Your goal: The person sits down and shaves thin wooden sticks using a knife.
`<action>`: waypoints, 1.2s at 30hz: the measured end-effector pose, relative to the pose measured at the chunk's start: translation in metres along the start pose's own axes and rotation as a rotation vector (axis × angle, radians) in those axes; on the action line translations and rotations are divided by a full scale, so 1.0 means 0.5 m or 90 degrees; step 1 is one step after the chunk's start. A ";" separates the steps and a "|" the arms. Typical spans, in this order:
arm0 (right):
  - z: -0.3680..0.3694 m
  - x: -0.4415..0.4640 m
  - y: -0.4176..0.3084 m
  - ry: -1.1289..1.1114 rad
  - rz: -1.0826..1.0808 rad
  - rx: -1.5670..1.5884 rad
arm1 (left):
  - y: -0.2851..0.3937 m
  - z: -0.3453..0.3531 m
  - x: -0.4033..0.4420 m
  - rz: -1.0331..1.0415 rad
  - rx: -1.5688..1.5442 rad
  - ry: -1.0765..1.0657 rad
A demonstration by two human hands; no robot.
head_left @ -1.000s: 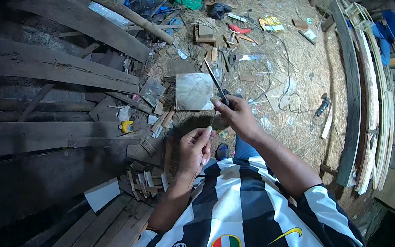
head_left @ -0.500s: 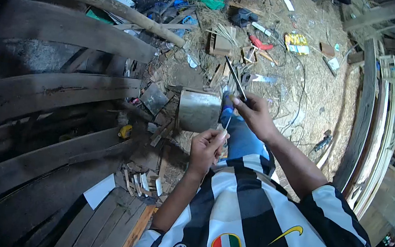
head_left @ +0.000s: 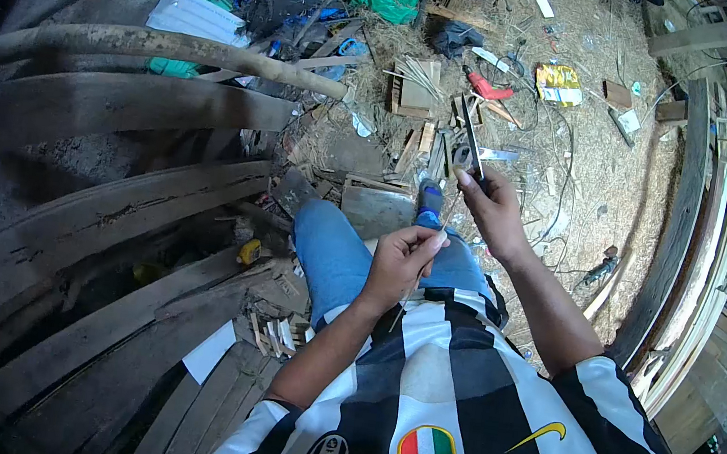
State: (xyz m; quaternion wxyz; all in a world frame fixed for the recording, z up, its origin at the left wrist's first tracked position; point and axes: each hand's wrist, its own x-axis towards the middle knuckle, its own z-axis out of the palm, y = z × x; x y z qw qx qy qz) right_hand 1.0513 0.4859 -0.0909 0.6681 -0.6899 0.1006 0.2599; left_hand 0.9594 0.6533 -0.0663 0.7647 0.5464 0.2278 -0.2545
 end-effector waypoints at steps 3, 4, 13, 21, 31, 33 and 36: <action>0.006 0.041 -0.012 0.022 -0.010 -0.005 | 0.032 -0.014 0.035 -0.007 0.024 -0.007; 0.013 0.057 -0.020 0.022 -0.010 -0.003 | 0.037 -0.023 0.049 -0.003 0.026 -0.004; 0.092 0.241 -0.073 0.090 -0.016 0.034 | 0.146 -0.148 0.236 0.000 0.020 -0.053; 0.154 0.449 -0.082 0.264 0.076 0.076 | 0.237 -0.277 0.476 -0.022 0.088 -0.195; 0.118 0.616 0.176 0.000 0.086 -0.209 | 0.052 -0.319 0.541 -0.036 0.127 0.054; 0.132 0.625 0.228 -0.014 0.103 -0.286 | -0.007 -0.328 0.533 -0.042 0.129 0.103; 0.163 0.636 0.341 -0.031 0.076 -0.371 | -0.094 -0.346 0.529 -0.079 0.132 0.192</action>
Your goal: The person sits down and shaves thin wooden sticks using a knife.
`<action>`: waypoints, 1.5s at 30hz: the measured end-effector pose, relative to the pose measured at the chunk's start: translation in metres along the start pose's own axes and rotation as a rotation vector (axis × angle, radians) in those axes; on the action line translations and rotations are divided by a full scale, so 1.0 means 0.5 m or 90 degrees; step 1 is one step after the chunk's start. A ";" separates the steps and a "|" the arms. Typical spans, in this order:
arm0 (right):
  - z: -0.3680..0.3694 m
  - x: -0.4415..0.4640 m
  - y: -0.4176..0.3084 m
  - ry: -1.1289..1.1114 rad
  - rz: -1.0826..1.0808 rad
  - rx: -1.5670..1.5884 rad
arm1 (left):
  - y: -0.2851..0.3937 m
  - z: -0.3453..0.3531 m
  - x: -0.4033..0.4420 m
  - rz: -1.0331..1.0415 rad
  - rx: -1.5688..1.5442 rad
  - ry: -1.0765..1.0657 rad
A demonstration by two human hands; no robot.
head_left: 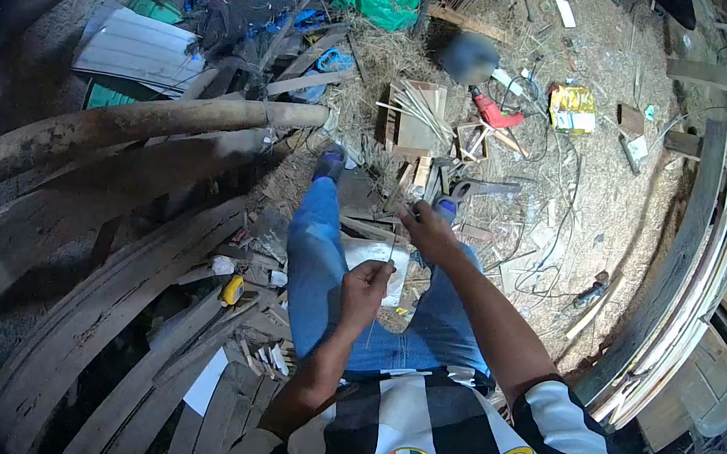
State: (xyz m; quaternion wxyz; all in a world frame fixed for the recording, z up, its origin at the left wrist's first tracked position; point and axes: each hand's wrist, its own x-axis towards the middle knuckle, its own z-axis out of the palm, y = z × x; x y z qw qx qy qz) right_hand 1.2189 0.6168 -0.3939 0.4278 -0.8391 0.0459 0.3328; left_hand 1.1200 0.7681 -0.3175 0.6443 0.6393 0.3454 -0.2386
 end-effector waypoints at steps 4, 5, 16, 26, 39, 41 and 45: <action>0.142 0.065 0.093 -0.070 -0.033 -0.086 | -0.102 -0.013 0.077 -0.034 0.063 0.019; 0.178 0.090 0.119 -0.134 -0.008 -0.145 | -0.134 -0.020 0.112 -0.033 0.091 0.036; 0.441 0.288 0.279 -0.179 0.032 -0.198 | -0.491 -0.138 0.467 -0.100 0.087 0.108; 0.522 0.424 0.374 -0.307 0.010 -0.308 | -0.682 -0.080 0.629 -0.284 -0.292 0.290; 0.530 0.561 0.455 -0.231 -0.176 -0.508 | -0.819 0.008 0.903 -0.173 -0.466 0.499; 0.530 0.561 0.457 -0.214 -0.214 -0.523 | -1.000 -0.013 1.016 -0.135 -0.505 0.438; 0.570 0.536 0.489 -0.162 -0.218 -0.519 | -1.058 -0.033 1.035 -0.218 -0.279 0.563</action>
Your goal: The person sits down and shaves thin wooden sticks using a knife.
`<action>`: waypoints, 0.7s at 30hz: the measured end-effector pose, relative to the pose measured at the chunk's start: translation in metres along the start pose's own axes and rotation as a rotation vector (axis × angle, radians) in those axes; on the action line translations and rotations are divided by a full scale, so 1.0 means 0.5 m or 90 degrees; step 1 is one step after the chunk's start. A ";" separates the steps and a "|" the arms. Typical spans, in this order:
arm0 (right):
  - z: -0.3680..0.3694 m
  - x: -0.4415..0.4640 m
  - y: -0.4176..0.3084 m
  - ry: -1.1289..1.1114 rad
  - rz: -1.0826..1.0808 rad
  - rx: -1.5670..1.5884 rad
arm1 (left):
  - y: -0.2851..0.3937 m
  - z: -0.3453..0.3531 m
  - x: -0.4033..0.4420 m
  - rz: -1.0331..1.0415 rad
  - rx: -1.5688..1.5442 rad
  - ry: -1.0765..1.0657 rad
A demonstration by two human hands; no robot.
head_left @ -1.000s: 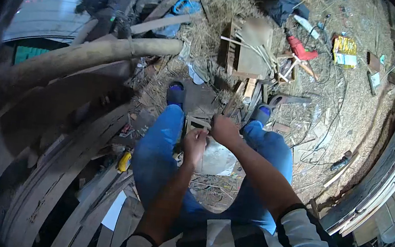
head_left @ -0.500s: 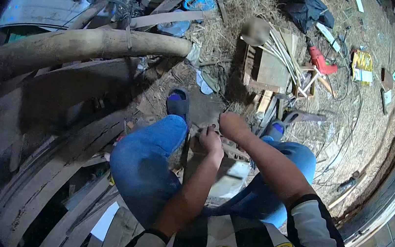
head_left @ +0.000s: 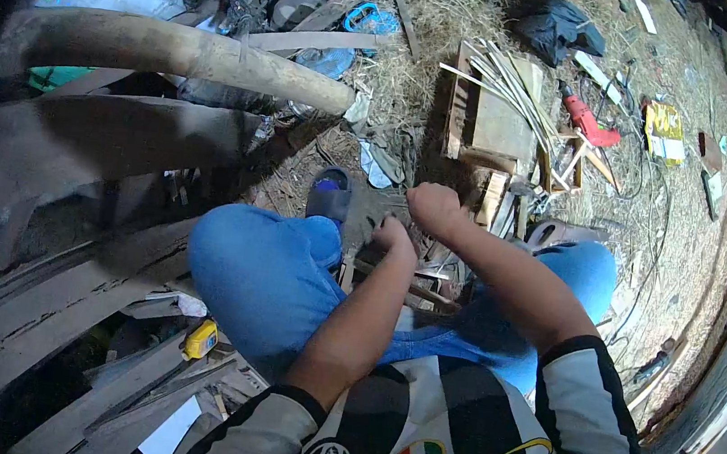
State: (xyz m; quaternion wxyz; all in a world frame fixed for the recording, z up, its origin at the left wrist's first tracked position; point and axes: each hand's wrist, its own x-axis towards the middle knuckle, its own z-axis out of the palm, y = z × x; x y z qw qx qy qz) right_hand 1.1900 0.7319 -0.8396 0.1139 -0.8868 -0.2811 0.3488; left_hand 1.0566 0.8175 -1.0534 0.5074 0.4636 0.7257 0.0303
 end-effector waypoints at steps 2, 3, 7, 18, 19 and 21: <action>0.015 -0.023 -0.008 0.027 -0.035 -0.019 | 0.093 -0.029 -0.094 -0.027 -0.043 0.062; 0.013 -0.029 -0.021 0.000 -0.036 -0.036 | 0.124 -0.048 -0.116 -0.032 0.054 0.063; 0.033 -0.031 -0.048 0.037 -0.047 -0.051 | 0.175 -0.096 -0.159 0.088 0.120 0.023; -0.012 -0.124 -0.062 0.021 -0.053 -0.122 | 0.153 -0.182 -0.278 0.247 0.123 -0.004; -0.013 -0.132 -0.057 0.024 -0.047 -0.114 | 0.153 -0.180 -0.265 0.257 0.045 -0.025; -0.020 -0.147 -0.041 0.057 -0.062 -0.118 | 0.176 -0.192 -0.295 0.306 0.054 -0.041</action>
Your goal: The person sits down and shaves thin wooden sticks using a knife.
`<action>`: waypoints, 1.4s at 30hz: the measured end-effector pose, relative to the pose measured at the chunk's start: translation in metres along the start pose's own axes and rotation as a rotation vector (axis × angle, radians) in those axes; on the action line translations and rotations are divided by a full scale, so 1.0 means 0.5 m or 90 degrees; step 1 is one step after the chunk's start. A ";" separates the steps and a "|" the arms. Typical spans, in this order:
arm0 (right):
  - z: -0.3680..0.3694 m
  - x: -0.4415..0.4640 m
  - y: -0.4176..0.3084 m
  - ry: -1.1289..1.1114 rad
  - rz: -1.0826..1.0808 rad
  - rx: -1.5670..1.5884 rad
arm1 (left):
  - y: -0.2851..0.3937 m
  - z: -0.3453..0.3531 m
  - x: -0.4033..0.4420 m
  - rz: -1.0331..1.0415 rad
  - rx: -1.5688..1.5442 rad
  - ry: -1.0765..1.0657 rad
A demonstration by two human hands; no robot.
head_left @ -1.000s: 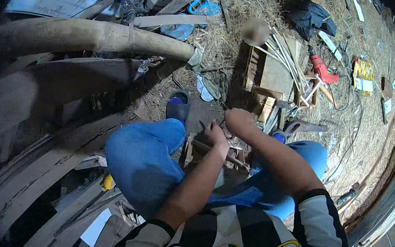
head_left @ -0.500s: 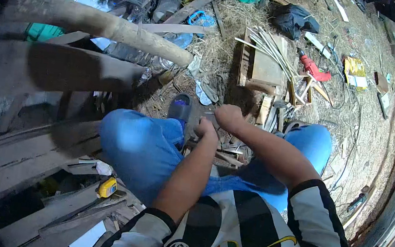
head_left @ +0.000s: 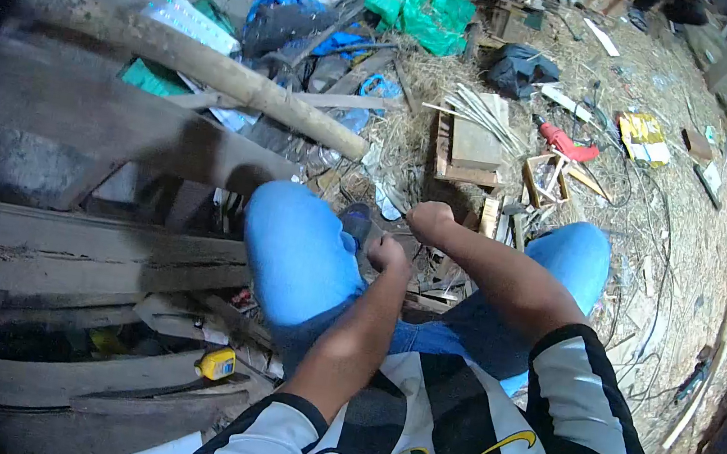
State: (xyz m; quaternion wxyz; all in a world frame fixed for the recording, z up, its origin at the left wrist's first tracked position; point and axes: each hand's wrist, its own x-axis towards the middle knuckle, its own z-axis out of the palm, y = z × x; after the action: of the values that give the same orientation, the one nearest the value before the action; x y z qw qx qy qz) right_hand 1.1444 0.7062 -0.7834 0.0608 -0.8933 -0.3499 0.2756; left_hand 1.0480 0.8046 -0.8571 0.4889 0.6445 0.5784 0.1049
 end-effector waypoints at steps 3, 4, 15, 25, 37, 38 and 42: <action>-0.010 -0.037 0.010 0.037 0.001 0.036 | -0.103 0.049 0.088 0.010 -0.146 -0.077; -0.016 -0.040 0.014 0.045 0.009 0.046 | -0.127 0.057 0.113 0.008 -0.193 -0.103; -0.020 -0.067 0.040 0.011 0.039 0.046 | -0.014 0.010 -0.018 0.013 -0.283 -0.251; -0.113 -0.186 0.101 0.227 0.130 0.137 | 0.227 -0.056 -0.184 0.122 -0.361 -0.508; -0.354 -0.368 0.099 0.482 0.205 0.423 | 0.525 -0.110 -0.302 0.191 -0.432 -0.762; -0.365 -0.360 0.114 0.519 0.172 0.443 | 0.548 -0.113 -0.301 0.207 -0.412 -0.764; -0.427 -0.317 0.155 0.593 0.096 0.472 | 0.629 -0.092 -0.278 0.278 -0.369 -0.767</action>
State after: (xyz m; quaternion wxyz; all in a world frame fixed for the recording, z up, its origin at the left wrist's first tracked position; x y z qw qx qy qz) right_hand 1.2091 0.5620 -0.5558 0.4955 -0.8616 -0.1030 -0.0374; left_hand 1.1753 0.7564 -0.5378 0.8439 0.5357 0.0134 -0.0246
